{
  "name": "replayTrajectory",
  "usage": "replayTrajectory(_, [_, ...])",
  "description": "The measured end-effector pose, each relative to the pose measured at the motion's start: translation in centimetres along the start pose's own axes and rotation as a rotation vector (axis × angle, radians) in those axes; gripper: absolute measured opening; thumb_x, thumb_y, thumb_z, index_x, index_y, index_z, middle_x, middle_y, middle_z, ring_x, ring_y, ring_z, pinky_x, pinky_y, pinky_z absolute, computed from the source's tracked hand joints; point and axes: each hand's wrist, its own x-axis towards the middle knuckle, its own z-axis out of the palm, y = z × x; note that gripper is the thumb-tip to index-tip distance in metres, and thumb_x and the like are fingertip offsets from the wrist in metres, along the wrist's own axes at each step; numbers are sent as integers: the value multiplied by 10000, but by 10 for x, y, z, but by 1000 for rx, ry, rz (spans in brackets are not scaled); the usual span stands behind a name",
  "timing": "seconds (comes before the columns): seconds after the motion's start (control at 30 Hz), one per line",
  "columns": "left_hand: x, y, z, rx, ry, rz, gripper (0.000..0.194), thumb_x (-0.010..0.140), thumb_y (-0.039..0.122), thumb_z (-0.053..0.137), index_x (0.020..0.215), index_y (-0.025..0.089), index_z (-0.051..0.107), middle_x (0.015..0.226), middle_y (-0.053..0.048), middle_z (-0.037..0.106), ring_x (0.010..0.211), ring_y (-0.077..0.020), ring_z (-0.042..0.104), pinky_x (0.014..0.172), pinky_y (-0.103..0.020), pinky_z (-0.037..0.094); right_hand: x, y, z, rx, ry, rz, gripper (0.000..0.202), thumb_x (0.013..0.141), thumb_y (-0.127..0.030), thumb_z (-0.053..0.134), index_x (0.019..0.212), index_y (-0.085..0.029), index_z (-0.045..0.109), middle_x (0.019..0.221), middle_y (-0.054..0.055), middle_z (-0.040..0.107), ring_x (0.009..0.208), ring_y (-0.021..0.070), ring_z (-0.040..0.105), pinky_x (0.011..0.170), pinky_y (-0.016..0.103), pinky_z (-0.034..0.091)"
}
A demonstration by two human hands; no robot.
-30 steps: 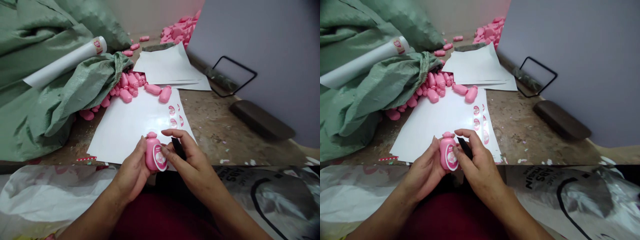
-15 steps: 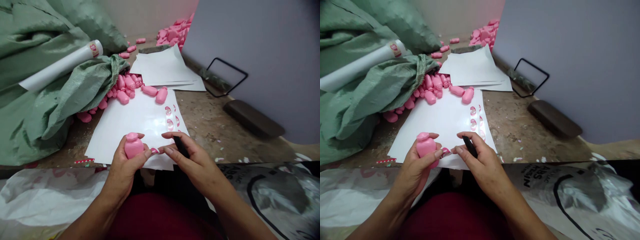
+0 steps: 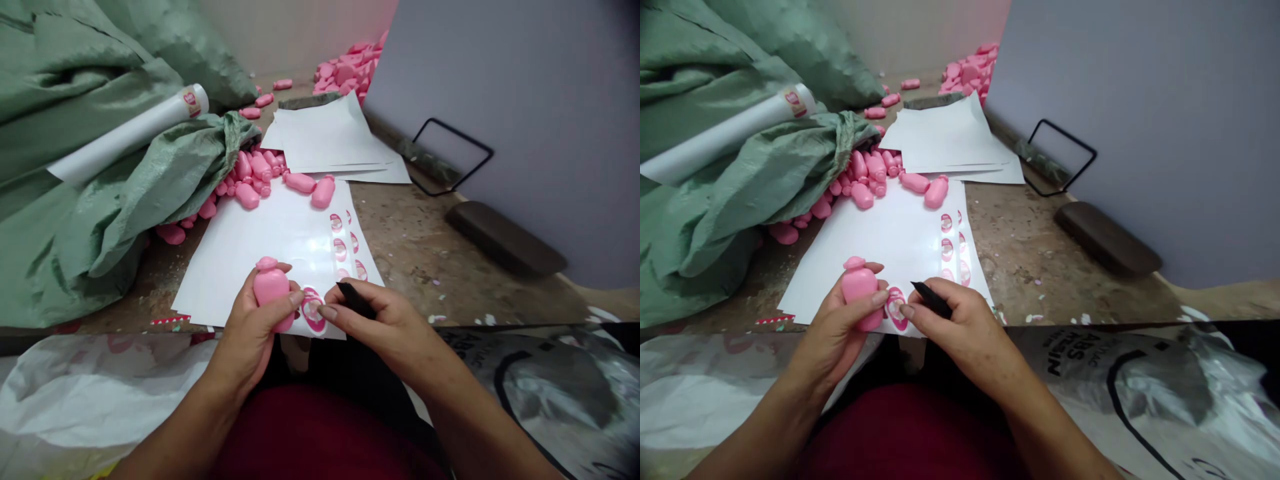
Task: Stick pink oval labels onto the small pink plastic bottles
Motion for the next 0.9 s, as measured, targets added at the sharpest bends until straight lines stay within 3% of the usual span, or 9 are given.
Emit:
replayTrajectory(0.1, [3,-1,-4,274,48,169,333,759,269,815,1030,220,628,898,2,700,783,-126,624,765,-251,485,2,5,-1,67,3,50,241,812,-404,696,729,-196,606,676,-36,517,628,118,436,593,263,363])
replayTrajectory(0.17, [4,-1,-7,315,102,200,321,760,295,820,1014,224,638,1013,-11,698,859,-140,635,796,-259,497,2,8,-3,129,19,91,271,808,-438,715,747,-195,612,696,-34,520,635,117,438,589,260,354])
replayTrajectory(0.23, [5,-2,-7,176,93,110,330,780,329,806,1044,228,636,1043,-17,675,889,-151,637,772,-261,517,2,10,-4,205,21,121,295,801,-467,733,764,-195,624,707,-33,527,635,115,447,586,257,355])
replayTrajectory(0.37, [5,-4,-3,-210,-63,-193,271,880,380,701,1071,199,634,986,-37,643,864,-140,631,736,-243,539,3,8,-1,328,-38,153,299,817,-489,724,779,-205,638,662,-44,522,580,107,438,575,256,385])
replayTrajectory(0.43, [4,-4,0,-298,-115,-270,252,931,397,627,1078,193,622,1015,-57,645,850,-144,630,711,-255,551,4,8,2,328,-32,154,299,825,-489,717,761,-207,638,637,-46,516,560,104,429,569,256,393])
replayTrajectory(0.57, [1,-3,4,-303,-134,-302,295,996,431,494,1172,209,576,1089,-100,659,876,-172,647,708,-305,571,5,7,8,298,17,129,284,812,-471,724,742,-206,651,639,-31,532,571,110,446,547,250,385])
replayTrajectory(0.7, [1,-1,4,-340,-116,-324,363,988,515,467,1181,225,566,1024,-94,679,820,-172,665,722,-312,561,5,4,13,265,29,154,295,770,-485,723,697,-211,640,584,-29,496,568,131,468,541,266,412])
replayTrajectory(0.9, [1,-2,6,-342,-95,-309,406,987,555,436,1163,213,570,932,-74,684,812,-177,676,775,-321,546,8,4,18,244,-5,165,291,775,-481,709,755,-191,685,722,20,646,725,190,598,686,316,506])
